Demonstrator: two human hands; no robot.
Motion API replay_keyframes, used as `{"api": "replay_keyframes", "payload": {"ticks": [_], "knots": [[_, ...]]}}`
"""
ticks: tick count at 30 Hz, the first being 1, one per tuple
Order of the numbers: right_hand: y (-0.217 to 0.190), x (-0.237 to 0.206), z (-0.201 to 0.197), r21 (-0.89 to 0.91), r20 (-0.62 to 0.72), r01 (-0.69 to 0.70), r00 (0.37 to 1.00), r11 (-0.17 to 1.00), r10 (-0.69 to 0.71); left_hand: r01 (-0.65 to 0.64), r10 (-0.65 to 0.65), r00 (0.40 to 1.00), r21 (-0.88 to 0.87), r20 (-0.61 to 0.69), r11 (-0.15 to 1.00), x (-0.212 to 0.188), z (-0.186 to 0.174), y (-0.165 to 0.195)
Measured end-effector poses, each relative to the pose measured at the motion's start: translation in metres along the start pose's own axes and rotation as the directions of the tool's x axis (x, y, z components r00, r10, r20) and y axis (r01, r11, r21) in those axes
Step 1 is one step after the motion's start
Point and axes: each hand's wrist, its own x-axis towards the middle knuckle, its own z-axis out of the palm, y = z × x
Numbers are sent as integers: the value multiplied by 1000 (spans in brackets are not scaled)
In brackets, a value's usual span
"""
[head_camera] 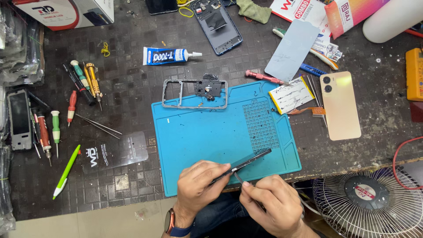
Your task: The person cleans adhesive residue from a smartphone frame using a cotton swab and a metal spudger. They then apply adhesive to the frame and reposition internal components, including a ribbon cable, using tweezers and a small brush.
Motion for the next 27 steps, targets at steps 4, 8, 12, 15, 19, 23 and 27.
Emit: {"api": "replay_keyframes", "payload": {"ticks": [4,8,12,15,19,23,27], "knots": [[0,-4,2,13,-22,10,1000,1000,-10,-18,18,999,0,-30,1000,0,2,1],[1,-6,7,21,-27,-1,1000,1000,1,10,-10,1000,31,-18,999,0,1,1],[3,-7,8,12,-18,-8,1000,1000,9,14,-13,1000,30,-18,999,1,1,2],[4,-6,8,-10,-15,0,1000,1000,0,15,-14,1000,28,-19,1000,1,2,2],[5,-5,8,-13,-13,0,1000,1000,-1,19,-18,1000,32,-22,999,0,3,2],[5,-4,9,2,-5,1,1000,1000,-1,18,-17,1000,30,-26,999,0,3,1],[2,-4,10,3,-4,-3,1000,1000,3,1,0,1000,36,-21,999,0,2,1]]}}
